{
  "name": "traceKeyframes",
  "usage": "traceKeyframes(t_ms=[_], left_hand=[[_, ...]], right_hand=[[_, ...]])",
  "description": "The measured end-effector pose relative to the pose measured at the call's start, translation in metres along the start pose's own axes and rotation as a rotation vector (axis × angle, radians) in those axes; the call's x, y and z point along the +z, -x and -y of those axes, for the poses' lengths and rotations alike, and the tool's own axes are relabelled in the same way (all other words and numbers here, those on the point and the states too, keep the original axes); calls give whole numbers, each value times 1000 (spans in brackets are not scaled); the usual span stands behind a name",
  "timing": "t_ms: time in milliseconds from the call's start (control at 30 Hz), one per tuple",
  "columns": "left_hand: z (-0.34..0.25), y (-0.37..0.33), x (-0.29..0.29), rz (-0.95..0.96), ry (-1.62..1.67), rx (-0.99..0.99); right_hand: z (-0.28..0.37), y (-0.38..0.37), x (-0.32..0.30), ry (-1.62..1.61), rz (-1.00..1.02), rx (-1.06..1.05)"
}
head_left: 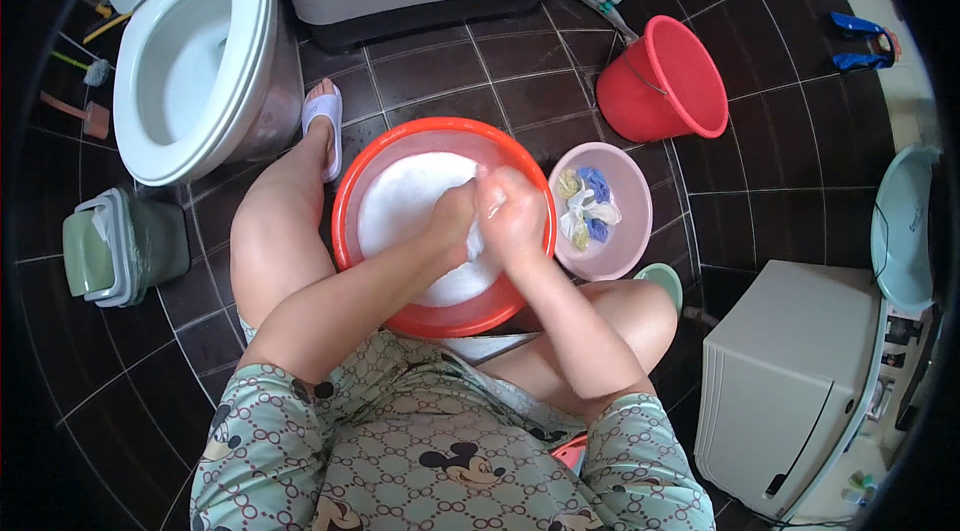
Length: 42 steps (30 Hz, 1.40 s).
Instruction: The person hand-washes white garments in a red bucket filled with soapy water by rubbing the fabric together with their hands.
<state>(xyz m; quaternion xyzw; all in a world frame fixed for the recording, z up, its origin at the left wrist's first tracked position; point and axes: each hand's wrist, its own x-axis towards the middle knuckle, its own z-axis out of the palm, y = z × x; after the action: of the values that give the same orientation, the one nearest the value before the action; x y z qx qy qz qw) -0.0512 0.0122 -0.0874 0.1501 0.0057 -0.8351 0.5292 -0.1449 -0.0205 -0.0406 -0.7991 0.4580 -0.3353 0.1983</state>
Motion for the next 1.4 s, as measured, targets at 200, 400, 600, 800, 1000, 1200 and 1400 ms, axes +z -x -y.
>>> traceKeyframes(t_ms=[200,400,600,800,1000,1200,1400], left_hand=[[-6,-2,-19,202,85,64],[-15,6,30,-350,-160,-6],[-41,19,52,-232,-844,279],[-59,17,28,-244,-1199,238],[-49,8,30,-400,-816,423],[-27,-2,16,-625,-667,242],[-3,3,52,-515,-276,3]], right_hand=[[46,9,-2,-152,-3,-80],[-29,-20,-4,-279,23,406],[-28,-28,-27,-534,34,573],[-30,-30,-48,-310,260,448],[-51,-25,-40,-482,239,563],[24,3,-19,-426,63,261],[6,-11,-8,81,-37,-115]])
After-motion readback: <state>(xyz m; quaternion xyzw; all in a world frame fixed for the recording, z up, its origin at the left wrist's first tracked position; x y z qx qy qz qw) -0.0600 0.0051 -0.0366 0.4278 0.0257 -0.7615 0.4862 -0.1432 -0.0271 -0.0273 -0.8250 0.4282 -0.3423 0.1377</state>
